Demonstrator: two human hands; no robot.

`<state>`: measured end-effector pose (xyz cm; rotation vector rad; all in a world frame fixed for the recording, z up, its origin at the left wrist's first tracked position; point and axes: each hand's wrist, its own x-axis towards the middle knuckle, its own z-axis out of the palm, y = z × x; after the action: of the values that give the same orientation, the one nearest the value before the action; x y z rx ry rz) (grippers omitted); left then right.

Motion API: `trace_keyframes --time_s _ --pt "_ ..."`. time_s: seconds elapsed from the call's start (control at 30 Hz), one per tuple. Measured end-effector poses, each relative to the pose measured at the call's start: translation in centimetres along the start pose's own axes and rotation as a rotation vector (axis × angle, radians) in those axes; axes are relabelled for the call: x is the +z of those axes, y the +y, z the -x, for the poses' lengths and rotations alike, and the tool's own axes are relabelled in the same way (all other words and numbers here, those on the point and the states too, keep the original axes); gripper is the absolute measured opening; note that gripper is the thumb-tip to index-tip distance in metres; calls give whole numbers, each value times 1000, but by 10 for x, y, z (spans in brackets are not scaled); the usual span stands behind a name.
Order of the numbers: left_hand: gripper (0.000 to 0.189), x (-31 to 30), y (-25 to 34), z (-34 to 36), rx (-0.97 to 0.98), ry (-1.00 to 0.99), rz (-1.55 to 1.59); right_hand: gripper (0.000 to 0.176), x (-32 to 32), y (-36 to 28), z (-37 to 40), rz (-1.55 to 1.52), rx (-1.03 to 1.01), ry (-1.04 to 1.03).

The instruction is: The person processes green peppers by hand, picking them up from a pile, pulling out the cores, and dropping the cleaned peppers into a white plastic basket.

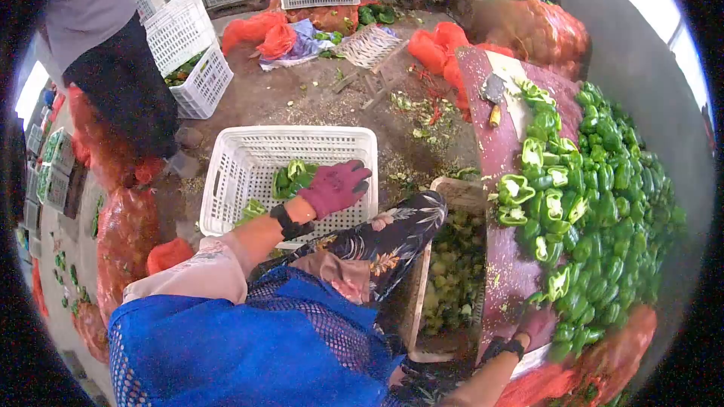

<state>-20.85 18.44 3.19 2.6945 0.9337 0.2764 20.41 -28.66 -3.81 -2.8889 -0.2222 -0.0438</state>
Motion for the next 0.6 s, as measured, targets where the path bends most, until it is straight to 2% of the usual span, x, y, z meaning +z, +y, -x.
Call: trace_keyframes --time_s 0.2,0.23,0.27,0.37,0.4,0.43,0.5,0.57,0.6 --pt "34 0 -10 4 -52 24 18 49 54 65 -15 204 -375 397" --pt "35 -4 -7 3 -59 19 19 47 45 55 -7 241 -431 463" --pt "36 -10 -4 4 -69 14 17 44 37 45 5 5 -339 313" --pt "41 -14 19 -7 -26 118 213 40 44 33 21 -589 -292 259" --pt "49 -18 39 -13 125 142 387 29 -20 -41 68 -480 -274 142" --pt "58 -24 64 -20 276 167 560 29 -40 -71 90 -547 -328 67" --pt "73 -38 135 -17 466 29 724 29 -60 -105 115 -593 -461 -15" --pt "83 -7 195 -9 490 -270 908 33 -70 -131 134 -455 -632 28" --pt "81 11 218 -9 431 -433 983 39 -91 -156 155 -382 -633 29"
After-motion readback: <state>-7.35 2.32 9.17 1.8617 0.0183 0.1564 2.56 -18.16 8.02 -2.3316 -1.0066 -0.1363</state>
